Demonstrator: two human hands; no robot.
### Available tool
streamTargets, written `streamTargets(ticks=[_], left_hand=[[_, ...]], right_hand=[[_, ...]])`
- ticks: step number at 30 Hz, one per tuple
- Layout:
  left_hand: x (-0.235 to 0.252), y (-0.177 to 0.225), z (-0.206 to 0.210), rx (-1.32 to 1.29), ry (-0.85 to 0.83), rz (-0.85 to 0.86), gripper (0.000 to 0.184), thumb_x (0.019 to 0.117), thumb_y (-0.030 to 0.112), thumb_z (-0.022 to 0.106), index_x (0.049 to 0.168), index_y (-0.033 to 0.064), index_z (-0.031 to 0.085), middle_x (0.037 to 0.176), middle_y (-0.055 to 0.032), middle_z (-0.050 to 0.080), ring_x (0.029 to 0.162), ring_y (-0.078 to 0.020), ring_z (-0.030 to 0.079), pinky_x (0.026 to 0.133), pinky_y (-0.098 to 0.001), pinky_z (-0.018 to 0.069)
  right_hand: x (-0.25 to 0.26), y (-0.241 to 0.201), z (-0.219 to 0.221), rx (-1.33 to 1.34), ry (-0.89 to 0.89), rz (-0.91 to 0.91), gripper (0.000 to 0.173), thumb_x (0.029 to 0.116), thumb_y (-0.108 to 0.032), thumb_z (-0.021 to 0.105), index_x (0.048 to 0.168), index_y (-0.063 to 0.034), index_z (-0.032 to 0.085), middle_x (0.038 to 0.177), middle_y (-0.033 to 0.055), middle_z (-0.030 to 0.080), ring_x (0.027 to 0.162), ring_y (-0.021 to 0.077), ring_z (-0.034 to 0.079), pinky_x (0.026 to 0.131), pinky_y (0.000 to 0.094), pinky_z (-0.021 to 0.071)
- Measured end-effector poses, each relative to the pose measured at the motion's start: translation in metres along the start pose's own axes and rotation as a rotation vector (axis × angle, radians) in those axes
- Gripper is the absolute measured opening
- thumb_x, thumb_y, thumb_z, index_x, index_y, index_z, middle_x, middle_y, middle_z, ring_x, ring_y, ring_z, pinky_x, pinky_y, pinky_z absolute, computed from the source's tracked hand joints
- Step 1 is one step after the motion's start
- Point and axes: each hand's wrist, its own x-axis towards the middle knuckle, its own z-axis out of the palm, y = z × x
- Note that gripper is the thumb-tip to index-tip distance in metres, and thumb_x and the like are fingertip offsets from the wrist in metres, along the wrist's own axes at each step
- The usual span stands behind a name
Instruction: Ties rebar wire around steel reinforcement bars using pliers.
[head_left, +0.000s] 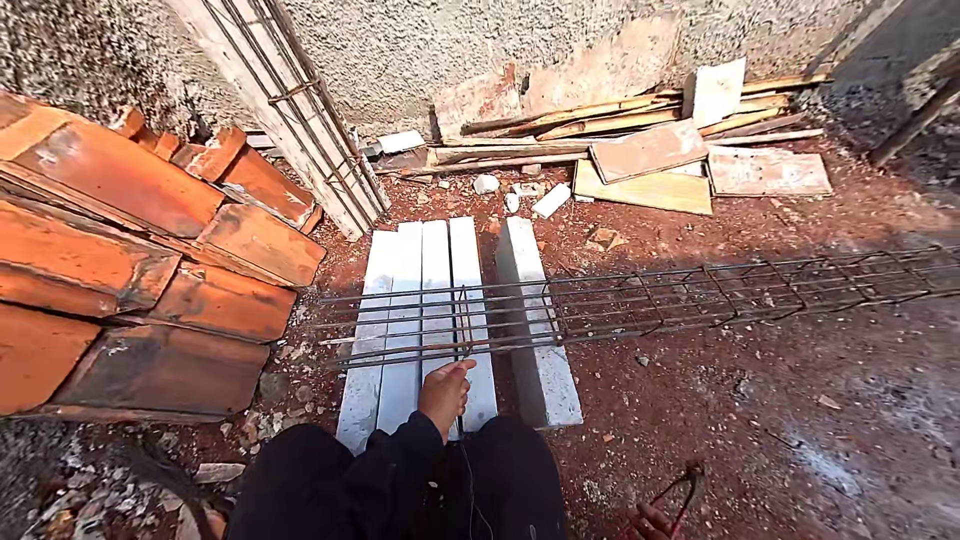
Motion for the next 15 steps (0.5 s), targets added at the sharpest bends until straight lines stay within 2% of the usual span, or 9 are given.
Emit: streamTargets(ticks=[2, 3, 5, 7, 11, 15], left_hand=[[0.005, 0.008, -0.003, 0.019, -0.008, 0.005, 0.033, 0.1111, 0.017, 0.043, 0.129, -0.0001, 0.065, 0.059, 0.0034, 0.039, 0.044, -0.0065, 0.033, 0.041, -0.0213, 0.0297], [0.007, 0.012, -0.004, 0.031, -0.017, -0.001, 0.033, 0.1111, 0.017, 0.043, 0.129, 0.0002, 0.065, 0.06, 0.0037, 0.039, 0.044, -0.0064, 0.033, 0.042, -0.0211, 0.0293], [0.015, 0.025, -0.006, 0.068, -0.045, -0.026, 0.033, 0.1111, 0.017, 0.042, 0.126, 0.0006, 0.066, 0.06, 0.0042, 0.039, 0.044, -0.0058, 0.033, 0.042, -0.0205, 0.0292], [0.025, 0.042, -0.009, 0.123, -0.079, -0.057, 0.033, 0.1106, 0.016, 0.042, 0.122, 0.0006, 0.068, 0.06, 0.0046, 0.039, 0.044, -0.0053, 0.033, 0.042, -0.02, 0.0284], [0.041, 0.059, -0.018, 0.209, -0.14, -0.106, 0.032, 0.1101, 0.017, 0.042, 0.115, 0.003, 0.07, 0.059, 0.0052, 0.04, 0.044, -0.0047, 0.032, 0.042, -0.0198, 0.0269], [0.04, 0.049, -0.026, 0.141, -0.179, -0.105, 0.031, 0.1101, 0.018, 0.044, 0.12, 0.0034, 0.069, 0.061, 0.0049, 0.04, 0.044, -0.005, 0.034, 0.042, -0.0199, 0.0287]], right_hand=[[-0.023, -0.047, 0.012, 0.012, -0.18, -0.162, 0.042, 0.0945, -0.001, 0.036, 0.132, -0.0037, 0.055, 0.127, 0.0102, 0.065, 0.102, 0.0225, 0.07, 0.08, 0.0436, 0.0619], [-0.036, -0.075, 0.02, -0.011, -0.276, -0.217, 0.045, 0.0914, 0.0, 0.036, 0.131, -0.0021, 0.056, 0.127, 0.012, 0.066, 0.104, 0.0253, 0.071, 0.08, 0.0453, 0.0626], [-0.057, -0.127, 0.041, -0.134, -0.475, -0.29, 0.046, 0.0886, 0.0, 0.039, 0.13, -0.0009, 0.061, 0.125, 0.0143, 0.068, 0.103, 0.0284, 0.072, 0.081, 0.0466, 0.0629], [-0.066, -0.165, 0.07, -0.31, -0.682, -0.317, 0.045, 0.0897, -0.003, 0.044, 0.129, -0.0033, 0.065, 0.122, 0.0138, 0.071, 0.102, 0.0292, 0.073, 0.082, 0.048, 0.0632], [-0.087, -0.201, 0.14, -0.572, -0.95, -0.127, 0.036, 0.0969, -0.005, 0.045, 0.126, -0.0051, 0.067, 0.117, 0.011, 0.072, 0.099, 0.025, 0.073, 0.082, 0.0447, 0.0629], [-0.088, -0.193, 0.18, -0.793, -0.975, 0.016, 0.033, 0.102, -0.006, 0.042, 0.127, -0.0039, 0.064, 0.108, 0.0099, 0.073, 0.091, 0.0215, 0.073, 0.08, 0.0432, 0.0617]])
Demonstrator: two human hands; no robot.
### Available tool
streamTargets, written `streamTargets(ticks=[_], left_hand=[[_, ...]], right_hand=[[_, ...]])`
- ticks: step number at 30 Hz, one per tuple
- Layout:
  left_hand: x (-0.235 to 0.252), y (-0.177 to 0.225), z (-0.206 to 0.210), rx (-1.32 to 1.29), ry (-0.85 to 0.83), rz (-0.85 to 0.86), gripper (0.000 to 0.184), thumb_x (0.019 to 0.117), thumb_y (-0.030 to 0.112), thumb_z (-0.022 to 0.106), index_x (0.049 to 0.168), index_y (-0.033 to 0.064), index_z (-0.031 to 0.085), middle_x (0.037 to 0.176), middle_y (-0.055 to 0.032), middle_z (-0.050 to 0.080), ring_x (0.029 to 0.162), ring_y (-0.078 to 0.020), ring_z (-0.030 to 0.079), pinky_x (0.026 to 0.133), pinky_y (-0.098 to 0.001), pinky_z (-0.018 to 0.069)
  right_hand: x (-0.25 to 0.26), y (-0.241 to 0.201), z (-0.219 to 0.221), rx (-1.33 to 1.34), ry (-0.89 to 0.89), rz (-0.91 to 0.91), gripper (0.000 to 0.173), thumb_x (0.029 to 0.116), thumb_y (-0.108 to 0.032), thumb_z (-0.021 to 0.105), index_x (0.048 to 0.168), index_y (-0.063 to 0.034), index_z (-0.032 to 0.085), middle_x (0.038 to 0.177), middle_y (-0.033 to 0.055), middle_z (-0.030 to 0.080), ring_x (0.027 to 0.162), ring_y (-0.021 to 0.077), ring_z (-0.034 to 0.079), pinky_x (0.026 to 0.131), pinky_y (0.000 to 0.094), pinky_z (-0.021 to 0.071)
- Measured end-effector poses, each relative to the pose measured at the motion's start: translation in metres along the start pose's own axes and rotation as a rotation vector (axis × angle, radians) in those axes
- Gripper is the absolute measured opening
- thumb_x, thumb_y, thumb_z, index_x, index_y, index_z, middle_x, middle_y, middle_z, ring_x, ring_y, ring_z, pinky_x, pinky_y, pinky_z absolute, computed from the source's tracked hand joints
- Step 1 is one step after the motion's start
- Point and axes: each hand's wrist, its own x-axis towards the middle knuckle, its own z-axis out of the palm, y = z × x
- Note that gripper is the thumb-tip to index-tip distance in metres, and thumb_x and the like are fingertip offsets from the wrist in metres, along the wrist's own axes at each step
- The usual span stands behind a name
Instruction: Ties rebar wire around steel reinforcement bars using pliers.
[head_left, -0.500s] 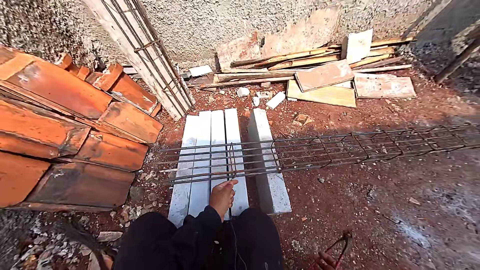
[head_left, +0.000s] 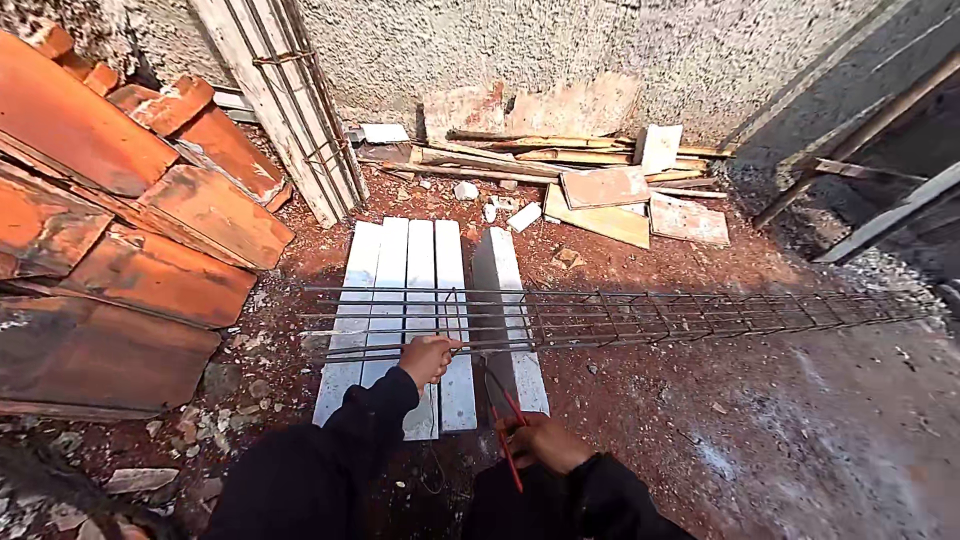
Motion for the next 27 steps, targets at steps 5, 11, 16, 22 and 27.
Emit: streamTargets(ticks=[5, 11, 16, 22, 27], left_hand=[[-0.01, -0.024, -0.002, -0.095, -0.04, 0.065, 0.033, 0.1106, 0.017, 0.042, 0.126, 0.0025, 0.067, 0.06, 0.0035, 0.042, 0.044, -0.0065, 0.036, 0.042, -0.021, 0.033], [-0.019, -0.046, -0.004, -0.125, -0.067, 0.113, 0.035, 0.1113, 0.017, 0.04, 0.13, 0.0014, 0.066, 0.06, 0.0013, 0.046, 0.044, -0.0077, 0.041, 0.043, -0.0218, 0.0371], [-0.019, -0.05, -0.007, -0.133, -0.084, 0.126, 0.035, 0.111, 0.017, 0.041, 0.131, 0.001, 0.065, 0.059, 0.0006, 0.047, 0.044, -0.008, 0.041, 0.043, -0.0218, 0.0368], [-0.021, -0.057, 0.001, -0.13, -0.095, 0.159, 0.035, 0.1113, 0.016, 0.04, 0.132, 0.0009, 0.065, 0.06, 0.0003, 0.049, 0.045, -0.0079, 0.042, 0.044, -0.0216, 0.0372], [-0.023, -0.062, 0.007, -0.108, -0.069, 0.181, 0.036, 0.1114, 0.017, 0.04, 0.131, 0.0016, 0.065, 0.061, 0.0, 0.051, 0.046, -0.0082, 0.044, 0.045, -0.0224, 0.0383]], right_hand=[[0.012, -0.007, 0.012, -0.034, 0.046, 0.0, 0.034, 0.1018, -0.004, 0.042, 0.126, -0.005, 0.065, 0.116, 0.0104, 0.071, 0.095, 0.0222, 0.072, 0.081, 0.0438, 0.0617], [0.015, -0.005, 0.019, -0.073, 0.078, -0.002, 0.033, 0.1003, -0.003, 0.044, 0.125, -0.0056, 0.066, 0.117, 0.0102, 0.072, 0.097, 0.0217, 0.073, 0.082, 0.042, 0.0615], [0.014, -0.007, 0.02, -0.144, 0.058, -0.011, 0.031, 0.1007, -0.004, 0.045, 0.123, -0.0041, 0.067, 0.112, 0.0097, 0.073, 0.095, 0.0188, 0.072, 0.084, 0.0406, 0.0604], [0.011, -0.006, 0.023, -0.154, 0.072, -0.031, 0.03, 0.1004, -0.004, 0.044, 0.118, -0.004, 0.068, 0.108, 0.0093, 0.073, 0.093, 0.0198, 0.072, 0.082, 0.0422, 0.0612], [0.007, -0.007, 0.04, -0.008, 0.199, -0.053, 0.021, 0.0973, -0.004, 0.049, 0.117, -0.006, 0.057, 0.102, 0.0087, 0.07, 0.082, 0.0207, 0.07, 0.066, 0.0393, 0.0602]])
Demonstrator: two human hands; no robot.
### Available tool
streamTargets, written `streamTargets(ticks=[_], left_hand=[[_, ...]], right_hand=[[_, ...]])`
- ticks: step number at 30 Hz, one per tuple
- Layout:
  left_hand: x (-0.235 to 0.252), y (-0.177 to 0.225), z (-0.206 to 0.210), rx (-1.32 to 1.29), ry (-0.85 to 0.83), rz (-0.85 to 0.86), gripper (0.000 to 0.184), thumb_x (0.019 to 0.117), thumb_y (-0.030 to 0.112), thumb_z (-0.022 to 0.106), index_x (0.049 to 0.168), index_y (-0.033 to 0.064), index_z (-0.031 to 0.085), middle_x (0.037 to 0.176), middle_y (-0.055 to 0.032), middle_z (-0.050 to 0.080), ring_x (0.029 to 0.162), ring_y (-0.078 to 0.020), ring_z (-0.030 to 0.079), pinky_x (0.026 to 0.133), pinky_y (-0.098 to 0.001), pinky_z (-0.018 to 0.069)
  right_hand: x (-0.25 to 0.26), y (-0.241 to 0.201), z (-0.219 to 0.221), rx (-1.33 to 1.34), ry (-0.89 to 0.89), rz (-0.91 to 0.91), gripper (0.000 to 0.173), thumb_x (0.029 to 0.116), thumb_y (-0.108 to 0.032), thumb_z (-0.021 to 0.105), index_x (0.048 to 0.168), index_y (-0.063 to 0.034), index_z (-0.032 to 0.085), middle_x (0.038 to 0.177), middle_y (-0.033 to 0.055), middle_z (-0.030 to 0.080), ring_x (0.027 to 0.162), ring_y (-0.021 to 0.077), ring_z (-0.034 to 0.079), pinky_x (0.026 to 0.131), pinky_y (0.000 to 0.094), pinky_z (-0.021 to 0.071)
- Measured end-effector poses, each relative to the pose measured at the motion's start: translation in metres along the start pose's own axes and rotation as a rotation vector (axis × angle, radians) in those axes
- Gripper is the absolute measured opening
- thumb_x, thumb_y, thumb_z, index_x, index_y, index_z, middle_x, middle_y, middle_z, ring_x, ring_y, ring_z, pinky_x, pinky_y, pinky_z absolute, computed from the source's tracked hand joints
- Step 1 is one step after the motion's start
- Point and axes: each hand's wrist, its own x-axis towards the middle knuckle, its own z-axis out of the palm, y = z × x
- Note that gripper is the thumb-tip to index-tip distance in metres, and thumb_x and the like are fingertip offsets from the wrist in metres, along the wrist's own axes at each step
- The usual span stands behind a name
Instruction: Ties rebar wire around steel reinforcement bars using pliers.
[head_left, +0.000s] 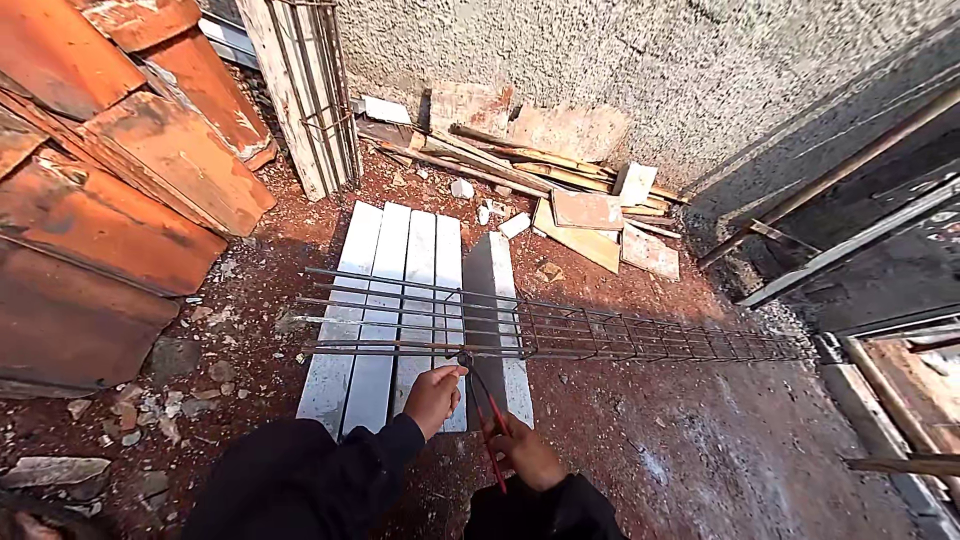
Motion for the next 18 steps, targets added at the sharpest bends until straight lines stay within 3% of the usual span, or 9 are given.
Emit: streamTargets(ticks=[2, 3, 4, 5, 7, 9, 13, 16, 18], left_hand=[[-0.006, -0.005, 0.009, 0.081, 0.09, 0.003, 0.037, 0.112, 0.021, 0.04, 0.134, 0.0048, 0.065, 0.073, -0.0027, 0.062, 0.053, -0.0105, 0.053, 0.051, -0.0251, 0.0451], [-0.009, -0.007, 0.015, 0.112, 0.127, -0.015, 0.04, 0.1125, 0.026, 0.039, 0.139, 0.006, 0.061, 0.09, -0.0068, 0.069, 0.067, -0.0148, 0.062, 0.06, -0.03, 0.0513], [-0.011, -0.01, 0.022, 0.107, 0.115, -0.049, 0.046, 0.113, 0.03, 0.036, 0.148, 0.0054, 0.051, 0.116, -0.0136, 0.069, 0.092, -0.0228, 0.069, 0.079, -0.039, 0.0565], [-0.012, -0.014, 0.029, 0.07, 0.083, -0.081, 0.053, 0.113, 0.035, 0.033, 0.155, 0.0042, 0.041, 0.137, -0.0192, 0.062, 0.114, -0.0303, 0.066, 0.095, -0.0472, 0.0543], [-0.007, -0.019, 0.046, -0.018, 0.044, -0.146, 0.064, 0.1116, 0.046, 0.033, 0.159, 0.0037, 0.03, 0.146, -0.0224, 0.054, 0.129, -0.0351, 0.058, 0.106, -0.0528, 0.048], [0.002, -0.016, 0.06, -0.103, 0.051, -0.196, 0.068, 0.1097, 0.049, 0.039, 0.157, 0.0012, 0.032, 0.142, -0.0233, 0.057, 0.126, -0.0339, 0.06, 0.105, -0.0505, 0.0484], [0.021, -0.005, 0.092, -0.266, 0.221, -0.265, 0.054, 0.1066, 0.034, 0.057, 0.145, -0.0017, 0.043, 0.115, -0.0224, 0.066, 0.098, -0.0303, 0.069, 0.087, -0.0448, 0.0569], [0.026, 0.001, 0.102, -0.251, 0.256, -0.282, 0.046, 0.1078, 0.031, 0.053, 0.139, -0.0015, 0.046, 0.106, -0.0186, 0.066, 0.089, -0.0266, 0.068, 0.081, -0.0433, 0.0569], [0.025, 0.003, 0.102, -0.227, 0.225, -0.289, 0.046, 0.1096, 0.031, 0.048, 0.142, -0.001, 0.043, 0.106, -0.0176, 0.066, 0.088, -0.0254, 0.068, 0.081, -0.0425, 0.0565]], right_hand=[[-0.006, -0.004, 0.012, 0.126, 0.108, 0.026, 0.034, 0.0985, -0.005, 0.054, 0.131, -0.0049, 0.045, 0.097, 0.0112, 0.069, 0.073, 0.0208, 0.069, 0.061, 0.0359, 0.0586], [-0.007, -0.005, 0.016, 0.167, 0.137, 0.049, 0.04, 0.0994, -0.007, 0.056, 0.137, -0.0045, 0.043, 0.093, 0.0112, 0.069, 0.069, 0.0194, 0.068, 0.059, 0.0339, 0.0574], [-0.007, -0.004, 0.018, 0.185, 0.141, 0.065, 0.041, 0.1005, -0.009, 0.055, 0.14, -0.0033, 0.045, 0.088, 0.0101, 0.068, 0.066, 0.0173, 0.066, 0.058, 0.0318, 0.0559], [-0.007, -0.002, 0.019, 0.182, 0.133, 0.073, 0.036, 0.1011, -0.01, 0.053, 0.136, -0.0019, 0.052, 0.083, 0.0081, 0.067, 0.063, 0.0148, 0.063, 0.057, 0.0297, 0.0538], [-0.005, -0.001, 0.019, 0.149, 0.118, 0.069, 0.025, 0.1019, -0.01, 0.048, 0.12, -0.0006, 0.063, 0.075, 0.0035, 0.065, 0.058, 0.0103, 0.059, 0.054, 0.026, 0.0502], [-0.006, -0.009, 0.016, 0.112, 0.117, 0.077, 0.021, 0.1012, -0.007, 0.045, 0.109, -0.0018, 0.064, 0.073, 0.0025, 0.065, 0.058, 0.0097, 0.059, 0.054, 0.0259, 0.0502], [-0.008, -0.034, -0.007, -0.01, 0.109, 0.129, 0.021, 0.1041, -0.011, 0.045, 0.096, -0.004, 0.063, 0.07, 0.0026, 0.066, 0.054, 0.01, 0.06, 0.051, 0.0259, 0.0499], [-0.008, -0.049, -0.025, -0.017, 0.078, 0.207, 0.037, 0.1098, -0.032, 0.04, 0.097, -0.0078, 0.066, 0.073, 0.0026, 0.067, 0.059, 0.0127, 0.062, 0.055, 0.0294, 0.0527], [-0.009, -0.049, -0.03, -0.003, 0.04, 0.233, 0.04, 0.1089, -0.04, 0.041, 0.101, -0.01, 0.066, 0.075, 0.0019, 0.066, 0.06, 0.0136, 0.062, 0.056, 0.0312, 0.053]])
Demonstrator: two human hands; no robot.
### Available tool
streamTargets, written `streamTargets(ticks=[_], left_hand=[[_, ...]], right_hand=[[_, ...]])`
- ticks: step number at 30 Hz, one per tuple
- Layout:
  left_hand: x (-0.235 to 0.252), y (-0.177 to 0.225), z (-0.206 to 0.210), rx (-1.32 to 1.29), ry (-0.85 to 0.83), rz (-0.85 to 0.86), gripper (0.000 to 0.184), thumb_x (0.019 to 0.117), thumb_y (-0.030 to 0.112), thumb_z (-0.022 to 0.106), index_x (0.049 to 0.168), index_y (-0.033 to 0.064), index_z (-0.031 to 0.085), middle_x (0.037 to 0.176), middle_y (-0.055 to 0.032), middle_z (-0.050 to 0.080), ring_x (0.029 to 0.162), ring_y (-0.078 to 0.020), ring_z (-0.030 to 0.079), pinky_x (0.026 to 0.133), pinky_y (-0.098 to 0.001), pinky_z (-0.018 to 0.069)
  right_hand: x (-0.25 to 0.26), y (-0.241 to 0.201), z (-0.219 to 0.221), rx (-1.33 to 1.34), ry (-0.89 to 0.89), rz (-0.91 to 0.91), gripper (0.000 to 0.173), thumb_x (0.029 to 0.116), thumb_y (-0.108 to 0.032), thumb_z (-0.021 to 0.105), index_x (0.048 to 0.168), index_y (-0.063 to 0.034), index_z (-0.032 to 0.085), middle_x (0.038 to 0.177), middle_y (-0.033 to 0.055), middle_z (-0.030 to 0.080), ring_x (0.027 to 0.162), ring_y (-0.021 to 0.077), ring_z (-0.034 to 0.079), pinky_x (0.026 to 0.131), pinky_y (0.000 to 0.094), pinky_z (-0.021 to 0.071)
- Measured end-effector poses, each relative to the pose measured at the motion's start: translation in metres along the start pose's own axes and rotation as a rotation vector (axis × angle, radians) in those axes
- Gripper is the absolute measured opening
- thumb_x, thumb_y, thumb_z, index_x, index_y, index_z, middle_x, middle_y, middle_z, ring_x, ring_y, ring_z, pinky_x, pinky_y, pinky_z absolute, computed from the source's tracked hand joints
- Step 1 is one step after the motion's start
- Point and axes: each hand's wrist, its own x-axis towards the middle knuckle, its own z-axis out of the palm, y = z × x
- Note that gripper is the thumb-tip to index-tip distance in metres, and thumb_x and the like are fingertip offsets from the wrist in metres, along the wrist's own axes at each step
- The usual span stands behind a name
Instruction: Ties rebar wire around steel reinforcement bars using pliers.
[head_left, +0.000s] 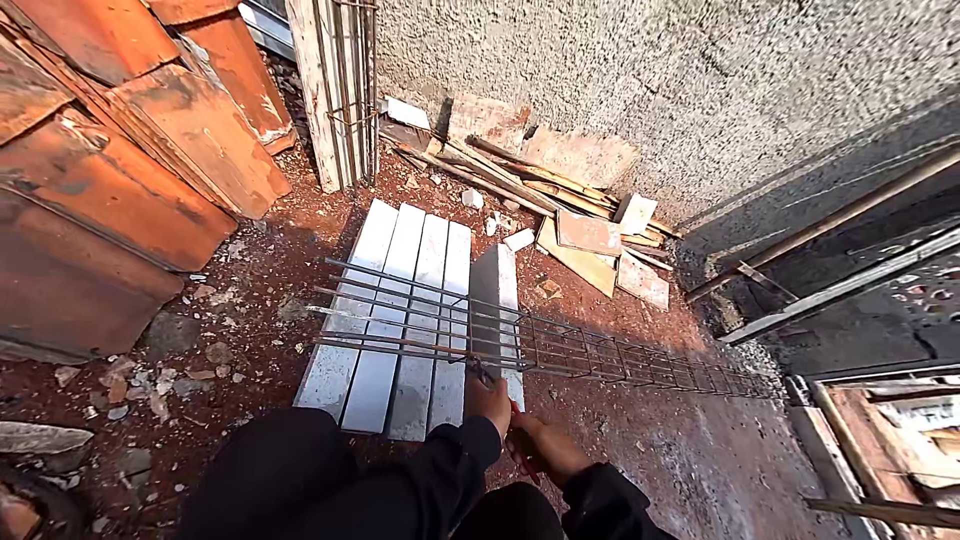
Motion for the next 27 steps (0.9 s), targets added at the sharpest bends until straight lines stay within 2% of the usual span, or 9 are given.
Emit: streamTargets(ticks=[4, 6, 10, 13, 15, 19, 22, 24, 27], left_hand=[[0.0, 0.002, -0.014, -0.104, -0.106, -0.051, 0.047, 0.1092, 0.029, 0.049, 0.144, -0.0017, 0.045, 0.127, -0.0227, 0.063, 0.109, -0.0309, 0.066, 0.091, -0.0456, 0.0543], [-0.002, 0.007, -0.018, -0.364, -0.135, -0.138, 0.05, 0.1087, 0.03, 0.051, 0.145, -0.003, 0.044, 0.14, -0.0248, 0.054, 0.121, -0.0342, 0.059, 0.098, -0.0481, 0.0515], [0.002, 0.015, 0.004, -0.728, -0.031, -0.25, 0.052, 0.1071, 0.04, 0.052, 0.138, -0.0014, 0.05, 0.119, -0.0193, 0.063, 0.097, -0.0265, 0.064, 0.082, -0.0421, 0.0545], [0.013, 0.01, 0.015, -0.674, 0.107, -0.268, 0.039, 0.1065, 0.042, 0.054, 0.1, 0.0039, 0.057, 0.069, -0.0043, 0.052, 0.053, -0.0147, 0.053, 0.05, -0.0319, 0.0518], [0.02, 0.0, 0.004, -0.669, 0.023, -0.272, 0.035, 0.1067, 0.039, 0.055, 0.093, 0.0063, 0.056, 0.066, -0.0021, 0.05, 0.051, -0.014, 0.052, 0.052, -0.0323, 0.0534], [0.034, -0.023, -0.019, -0.751, -0.266, -0.272, 0.031, 0.1073, 0.032, 0.053, 0.084, 0.0125, 0.049, 0.06, 0.0011, 0.046, 0.047, -0.0114, 0.05, 0.049, -0.0283, 0.0535], [0.032, -0.025, -0.024, -0.755, -0.223, -0.234, 0.024, 0.1064, 0.029, 0.055, 0.095, 0.0079, 0.055, 0.068, -0.0029, 0.056, 0.054, -0.0129, 0.058, 0.055, -0.0285, 0.0559], [0.022, -0.023, -0.014, -0.677, -0.035, -0.152, 0.031, 0.1036, 0.025, 0.062, 0.122, 0.0008, 0.057, 0.093, -0.012, 0.066, 0.075, -0.0189, 0.065, 0.07, -0.0341, 0.0576], [0.008, -0.017, 0.01, -0.521, 0.062, -0.138, 0.069, 0.1002, 0.032, 0.068, 0.152, -0.0003, 0.037, 0.132, -0.0234, 0.057, 0.113, -0.0329, 0.06, 0.096, -0.0485, 0.0509]], right_hand=[[0.005, 0.004, 0.003, -0.374, 0.063, -0.063, 0.021, 0.0997, -0.022, 0.055, 0.116, -0.0083, 0.061, 0.073, 0.001, 0.057, 0.056, 0.0124, 0.054, 0.052, 0.0313, 0.0486], [0.005, 0.0, 0.004, -0.835, 0.255, -0.038, 0.033, 0.096, -0.022, 0.059, 0.126, -0.0078, 0.063, 0.095, 0.0138, 0.069, 0.083, 0.0288, 0.068, 0.073, 0.0519, 0.0549], [-0.006, 0.004, 0.016, -1.183, 0.533, -0.042, 0.052, 0.0914, -0.025, 0.065, 0.138, -0.0055, 0.053, 0.122, 0.0218, 0.068, 0.105, 0.0415, 0.07, 0.083, 0.0624, 0.0559], [-0.007, 0.019, 0.016, -1.028, 0.478, -0.125, 0.067, 0.0815, -0.037, 0.076, 0.134, -0.0045, 0.051, 0.113, 0.019, 0.068, 0.097, 0.0363, 0.07, 0.079, 0.0591, 0.0567], [-0.002, 0.024, 0.005, -0.764, 0.294, -0.139, 0.073, 0.0788, -0.04, 0.083, 0.133, -0.0045, 0.049, 0.108, 0.0117, 0.068, 0.092, 0.0259, 0.069, 0.08, 0.0491, 0.0576], [0.001, 0.035, 0.017, 0.027, -0.051, 0.038, 0.043, 0.1018, -0.019, 0.065, 0.136, -0.0043, 0.044, 0.094, 0.0141, 0.073, 0.077, 0.0267, 0.074, 0.071, 0.0436, 0.0639], [0.012, 0.043, 0.028, 0.009, -0.019, 0.019, 0.02, 0.1047, -0.023, 0.06, 0.107, -0.0038, 0.063, 0.069, 0.0033, 0.065, 0.056, 0.0138, 0.062, 0.056, 0.0315, 0.0562], [0.016, 0.041, 0.023, -0.404, 0.184, -0.05, 0.022, 0.1042, -0.026, 0.06, 0.098, -0.0054, 0.066, 0.067, 0.003, 0.061, 0.056, 0.0144, 0.059, 0.053, 0.0332, 0.0517], [0.016, 0.039, 0.015, -0.982, 0.483, 0.012, 0.034, 0.1063, -0.032, 0.049, 0.12, -0.005, 0.064, 0.102, 0.0215, 0.073, 0.098, 0.0405, 0.072, 0.083, 0.0624, 0.0559]])
